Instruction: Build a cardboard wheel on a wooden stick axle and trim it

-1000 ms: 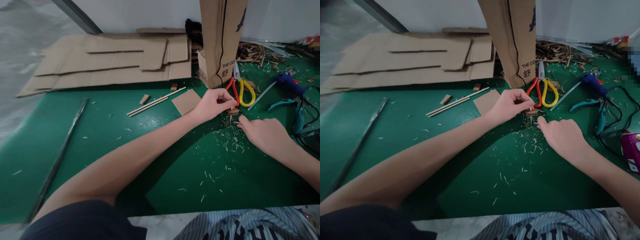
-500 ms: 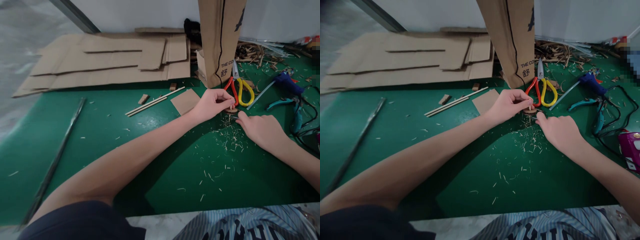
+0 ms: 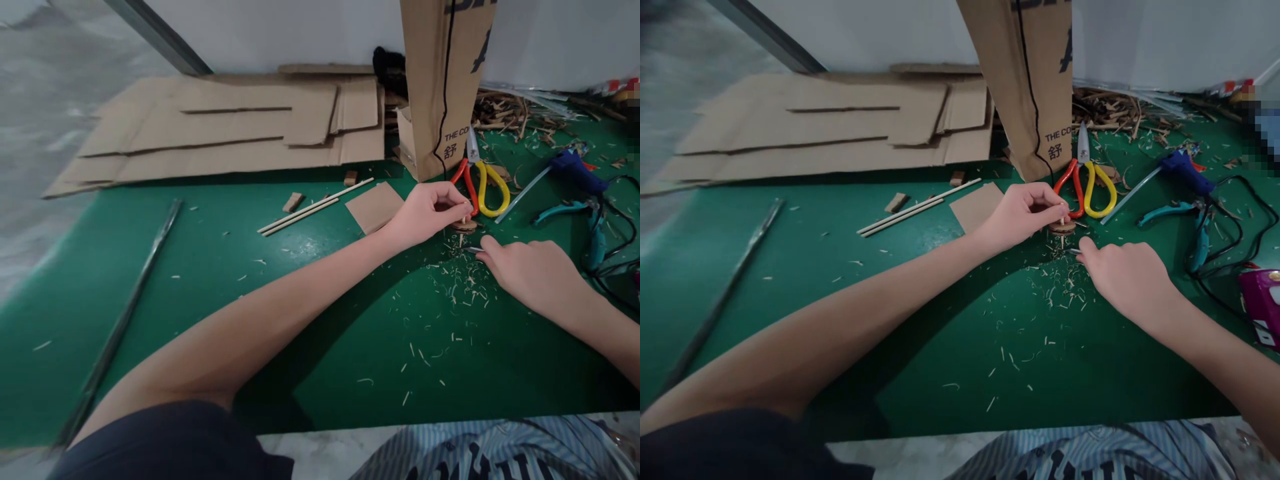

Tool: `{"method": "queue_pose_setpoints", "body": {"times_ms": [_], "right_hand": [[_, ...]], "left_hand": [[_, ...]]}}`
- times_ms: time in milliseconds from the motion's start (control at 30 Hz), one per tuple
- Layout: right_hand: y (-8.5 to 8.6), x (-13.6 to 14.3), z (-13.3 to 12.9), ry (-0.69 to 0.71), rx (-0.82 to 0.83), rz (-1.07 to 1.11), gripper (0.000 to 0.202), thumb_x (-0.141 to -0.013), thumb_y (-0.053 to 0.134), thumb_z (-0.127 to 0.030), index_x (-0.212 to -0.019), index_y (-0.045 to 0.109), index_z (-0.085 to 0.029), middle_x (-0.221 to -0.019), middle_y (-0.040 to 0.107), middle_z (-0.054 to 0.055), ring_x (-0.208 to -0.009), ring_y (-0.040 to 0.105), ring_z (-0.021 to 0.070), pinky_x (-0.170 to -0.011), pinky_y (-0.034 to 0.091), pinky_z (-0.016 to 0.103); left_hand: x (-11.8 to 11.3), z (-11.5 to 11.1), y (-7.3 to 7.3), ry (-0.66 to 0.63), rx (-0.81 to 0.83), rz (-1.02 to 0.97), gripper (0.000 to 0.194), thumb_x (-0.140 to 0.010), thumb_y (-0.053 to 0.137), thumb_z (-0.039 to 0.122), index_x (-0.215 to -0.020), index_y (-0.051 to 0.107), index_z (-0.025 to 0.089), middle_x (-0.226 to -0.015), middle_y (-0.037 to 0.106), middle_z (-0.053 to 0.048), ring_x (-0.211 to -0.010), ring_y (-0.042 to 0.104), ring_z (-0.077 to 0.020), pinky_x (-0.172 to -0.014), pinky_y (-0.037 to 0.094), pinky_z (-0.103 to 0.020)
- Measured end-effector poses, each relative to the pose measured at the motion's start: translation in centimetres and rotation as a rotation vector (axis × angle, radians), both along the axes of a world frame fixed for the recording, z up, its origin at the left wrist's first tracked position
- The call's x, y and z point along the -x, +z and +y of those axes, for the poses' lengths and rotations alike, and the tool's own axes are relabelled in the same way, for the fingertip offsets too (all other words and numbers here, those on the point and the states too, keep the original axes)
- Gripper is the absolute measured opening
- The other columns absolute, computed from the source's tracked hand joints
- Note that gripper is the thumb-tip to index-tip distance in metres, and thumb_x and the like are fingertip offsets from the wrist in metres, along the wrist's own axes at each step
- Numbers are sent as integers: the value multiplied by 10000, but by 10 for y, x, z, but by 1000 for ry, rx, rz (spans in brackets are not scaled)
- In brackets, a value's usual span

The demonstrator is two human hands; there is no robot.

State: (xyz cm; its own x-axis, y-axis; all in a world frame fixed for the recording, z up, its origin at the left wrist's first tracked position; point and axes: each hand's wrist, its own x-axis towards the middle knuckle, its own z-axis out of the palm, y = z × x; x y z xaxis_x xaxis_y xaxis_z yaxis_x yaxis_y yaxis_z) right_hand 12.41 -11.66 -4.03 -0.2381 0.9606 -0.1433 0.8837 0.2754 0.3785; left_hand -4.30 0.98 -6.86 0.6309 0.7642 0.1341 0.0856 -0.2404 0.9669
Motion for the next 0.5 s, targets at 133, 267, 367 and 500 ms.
{"method": "queue_pose_setpoints", "body": {"times_ms": [133,267,367,500], "right_hand": [[-3,-2,4,-9,-78,25,485,-1069,194,-394,-1016,631,-192,-582,665,59,-454,596,194,-486,137,299],[-5,0,7,-15,-120,14,467,-1068,198,-378,-995,622,-196,-565,647,49,-460,609,200,-481,120,304],[-4,2,7,-15,-109,2,448,-1066,208,-367,-996,615,-195,-547,637,47,-461,618,210,-475,118,304],[-3,4,5,-8,-29,-4,419,-1062,231,-357,-1000,611,-194,-554,653,60,-473,638,230,-465,126,307]], "left_hand": [[-1,2,-3,6,-28,-9,148,-836,671,271,-771,604,155,-837,751,-66,-737,687,-115,-681,554,-249],[-2,3,-6,8,-51,3,166,-841,673,280,-774,585,157,-832,742,-63,-727,679,-108,-661,542,-240],[-2,3,-7,11,-59,-4,173,-840,681,284,-776,585,154,-822,738,-60,-723,675,-107,-657,538,-240],[-2,4,-8,9,-43,-40,170,-826,692,280,-771,600,148,-815,733,-61,-708,663,-102,-650,531,-241]]}}
